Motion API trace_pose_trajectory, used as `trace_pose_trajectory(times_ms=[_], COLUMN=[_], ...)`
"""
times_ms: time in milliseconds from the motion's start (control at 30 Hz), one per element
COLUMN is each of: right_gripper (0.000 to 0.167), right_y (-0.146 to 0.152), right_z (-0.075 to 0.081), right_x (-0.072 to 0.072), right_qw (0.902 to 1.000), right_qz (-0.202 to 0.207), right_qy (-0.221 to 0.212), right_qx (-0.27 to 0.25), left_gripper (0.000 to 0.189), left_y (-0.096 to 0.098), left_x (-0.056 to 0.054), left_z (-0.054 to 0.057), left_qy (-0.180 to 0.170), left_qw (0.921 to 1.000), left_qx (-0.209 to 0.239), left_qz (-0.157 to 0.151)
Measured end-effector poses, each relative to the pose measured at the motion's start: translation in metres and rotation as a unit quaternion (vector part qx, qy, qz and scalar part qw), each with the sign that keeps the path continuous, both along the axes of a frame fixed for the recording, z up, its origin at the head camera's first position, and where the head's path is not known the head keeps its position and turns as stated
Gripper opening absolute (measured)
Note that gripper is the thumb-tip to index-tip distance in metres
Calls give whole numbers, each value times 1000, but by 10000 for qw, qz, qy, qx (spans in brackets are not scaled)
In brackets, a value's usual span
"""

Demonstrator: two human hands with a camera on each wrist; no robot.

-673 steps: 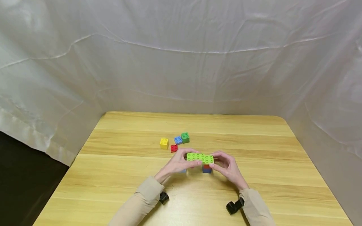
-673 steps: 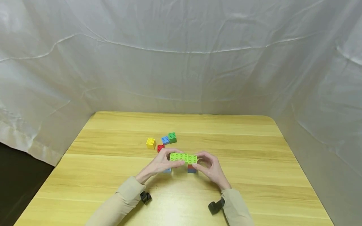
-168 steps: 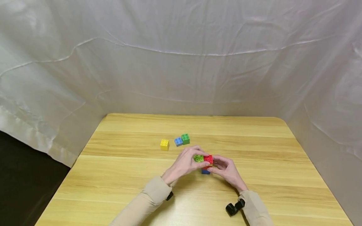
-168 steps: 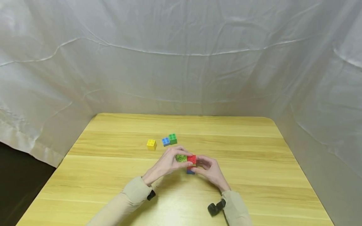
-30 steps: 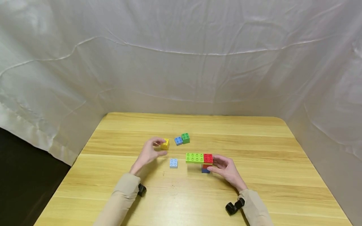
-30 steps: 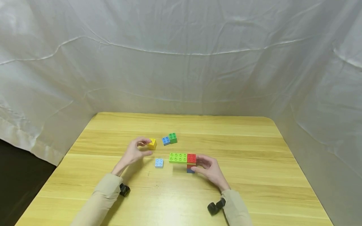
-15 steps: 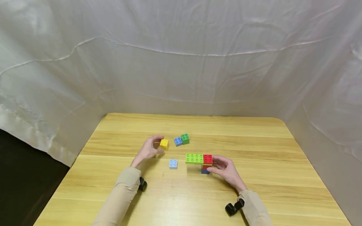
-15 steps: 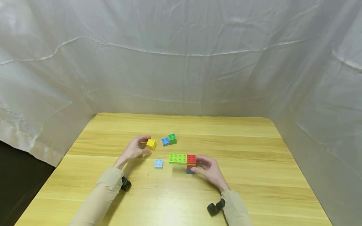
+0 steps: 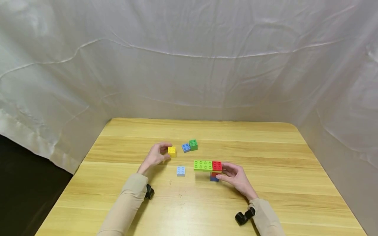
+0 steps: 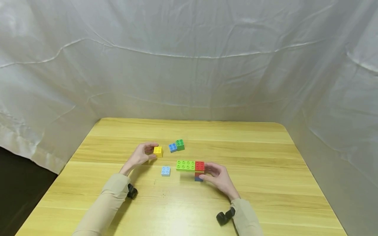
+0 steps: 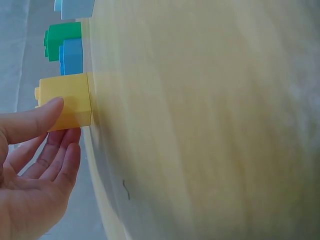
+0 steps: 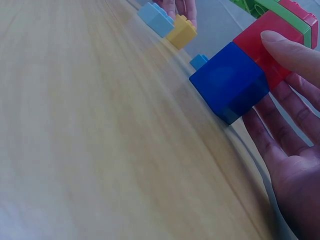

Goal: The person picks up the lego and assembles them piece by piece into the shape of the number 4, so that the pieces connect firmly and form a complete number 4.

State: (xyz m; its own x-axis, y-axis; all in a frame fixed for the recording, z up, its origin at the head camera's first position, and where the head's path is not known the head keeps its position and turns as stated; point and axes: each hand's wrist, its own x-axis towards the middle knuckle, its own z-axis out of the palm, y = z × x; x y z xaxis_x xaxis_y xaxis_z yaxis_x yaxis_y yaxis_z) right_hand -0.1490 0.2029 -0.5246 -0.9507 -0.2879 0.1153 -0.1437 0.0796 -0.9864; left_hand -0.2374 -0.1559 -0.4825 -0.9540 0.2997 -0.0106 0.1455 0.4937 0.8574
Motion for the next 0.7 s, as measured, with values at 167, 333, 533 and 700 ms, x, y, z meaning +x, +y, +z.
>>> trace_pose_trajectory(times_ms=[167,333,533,700], right_gripper=[48,48,48,48], right_y=[0,0,0,0], right_z=[-1,-1,1,1], right_x=[0,0,0,0], right_qw=[10000,10000,9999,9998], right_qz=[1,1,31,52], right_qy=[-6,30,81,128], right_qx=[1,-13,-84,-132], left_gripper=[45,43,44,48], left_y=[0,0,8,23], left_x=[2,7,21,34], left_z=[0,2,12,26], left_qy=[-5,-28,70,277], left_qw=[10000,10000,9993,9969], left_qx=[-38,94,357,682], left_qz=[-26,6,-70,-293])
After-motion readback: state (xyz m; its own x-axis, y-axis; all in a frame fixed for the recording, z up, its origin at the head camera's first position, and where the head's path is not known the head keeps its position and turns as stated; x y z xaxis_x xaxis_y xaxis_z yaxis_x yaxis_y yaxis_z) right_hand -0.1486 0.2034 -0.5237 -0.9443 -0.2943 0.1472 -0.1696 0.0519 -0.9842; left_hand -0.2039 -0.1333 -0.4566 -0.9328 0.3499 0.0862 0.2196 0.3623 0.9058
